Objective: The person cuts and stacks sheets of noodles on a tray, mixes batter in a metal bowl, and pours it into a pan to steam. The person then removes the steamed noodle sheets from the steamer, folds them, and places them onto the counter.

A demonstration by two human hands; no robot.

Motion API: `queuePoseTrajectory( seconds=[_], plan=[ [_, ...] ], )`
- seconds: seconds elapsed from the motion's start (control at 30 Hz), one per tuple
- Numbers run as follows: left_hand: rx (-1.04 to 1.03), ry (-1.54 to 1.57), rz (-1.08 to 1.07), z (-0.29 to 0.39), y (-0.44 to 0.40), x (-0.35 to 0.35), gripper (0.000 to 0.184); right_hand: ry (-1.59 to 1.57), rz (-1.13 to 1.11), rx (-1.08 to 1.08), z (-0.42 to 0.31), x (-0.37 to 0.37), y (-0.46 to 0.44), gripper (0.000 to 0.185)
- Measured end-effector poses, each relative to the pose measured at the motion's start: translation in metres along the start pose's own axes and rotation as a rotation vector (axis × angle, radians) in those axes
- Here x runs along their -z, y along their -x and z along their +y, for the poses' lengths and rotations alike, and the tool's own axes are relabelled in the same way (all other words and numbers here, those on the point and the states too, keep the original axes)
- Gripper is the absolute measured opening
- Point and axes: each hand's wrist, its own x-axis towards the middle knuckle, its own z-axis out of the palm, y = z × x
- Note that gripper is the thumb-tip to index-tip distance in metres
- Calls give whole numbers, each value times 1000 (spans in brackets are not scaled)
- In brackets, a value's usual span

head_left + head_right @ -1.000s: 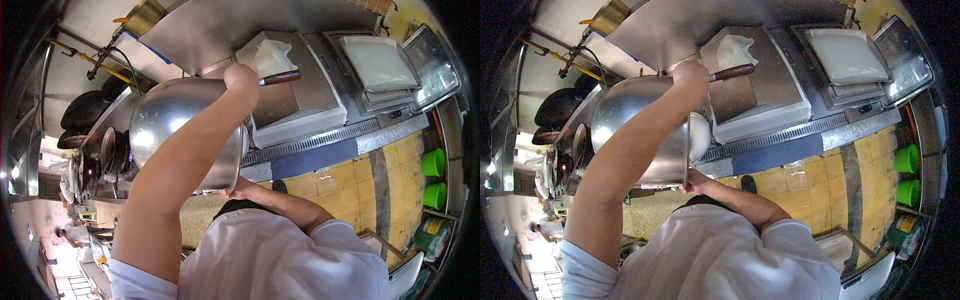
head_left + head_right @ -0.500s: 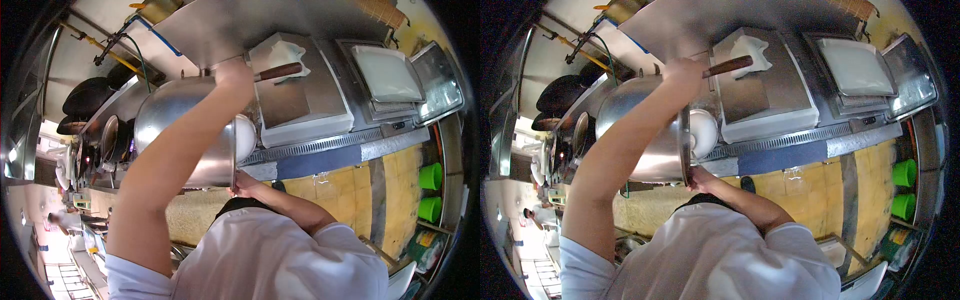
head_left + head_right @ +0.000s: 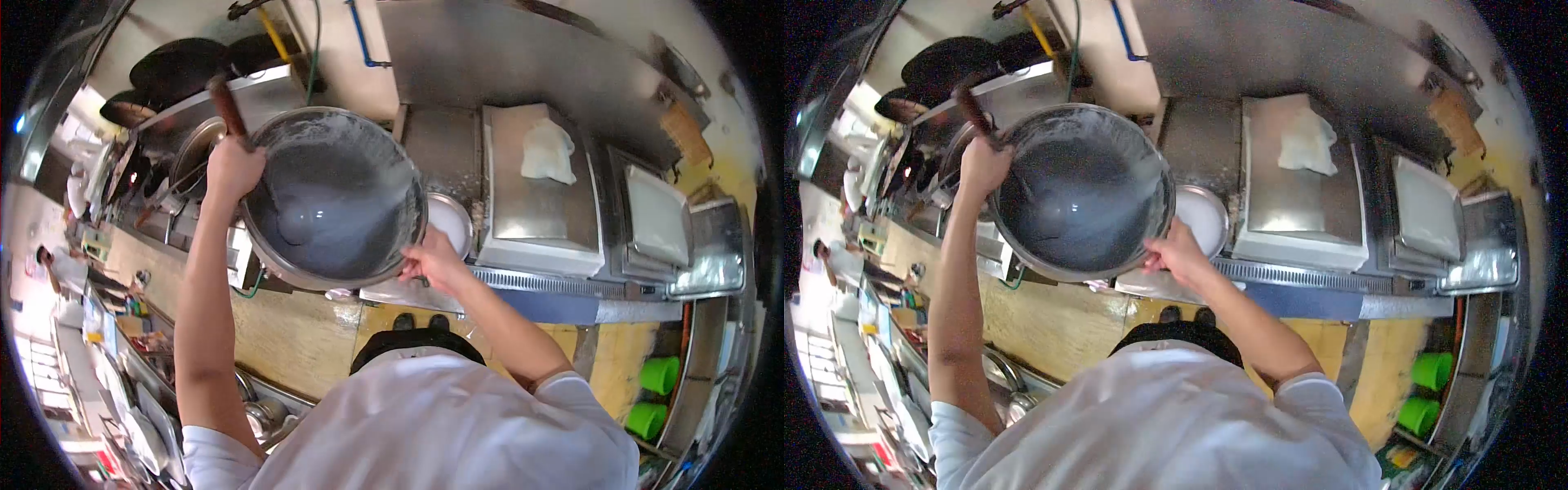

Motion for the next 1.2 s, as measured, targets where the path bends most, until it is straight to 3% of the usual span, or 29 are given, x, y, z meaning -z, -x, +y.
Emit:
queuePoseTrajectory(
  seconds=[0.1,0.2,0.33,0.47,0.5,0.6,0.63,0.7,0.77,0.87,1.07,1.17,1.2],
  plan=[
    [159,308,73,-63,24,-17,42,306,4,76,-32,-26,-41,38],
    [277,375,117,-115,35,-53,44,368,16,165,-45,-57,-79,39],
    [478,404,10,-152,43,-79,41,454,-12,106,-54,-86,-111,39],
    [454,495,145,-190,50,-122,39,390,-85,141,-49,-91,-120,37],
    [456,549,112,-193,54,-123,40,353,-112,60,-41,-76,-130,30],
    [490,626,135,-199,60,-124,42,332,138,-77,-39,-52,-113,32],
    [504,642,131,-204,61,-126,42,476,313,-106,-22,-33,-114,27],
    [496,668,102,-210,63,-125,43,924,395,-327,25,18,-110,28],
    [492,668,123,-226,66,-140,45,980,508,-386,84,57,-101,38],
    [543,616,96,-217,72,-127,53,1298,454,-332,145,83,-95,47],
    [557,592,113,-202,74,-111,59,1375,516,-320,158,53,-87,42],
    [610,755,142,-208,85,-116,67,1354,530,-233,169,65,-88,37],
    [583,748,232,-211,93,-119,67,1334,514,-212,169,67,-85,38]
  ],
)
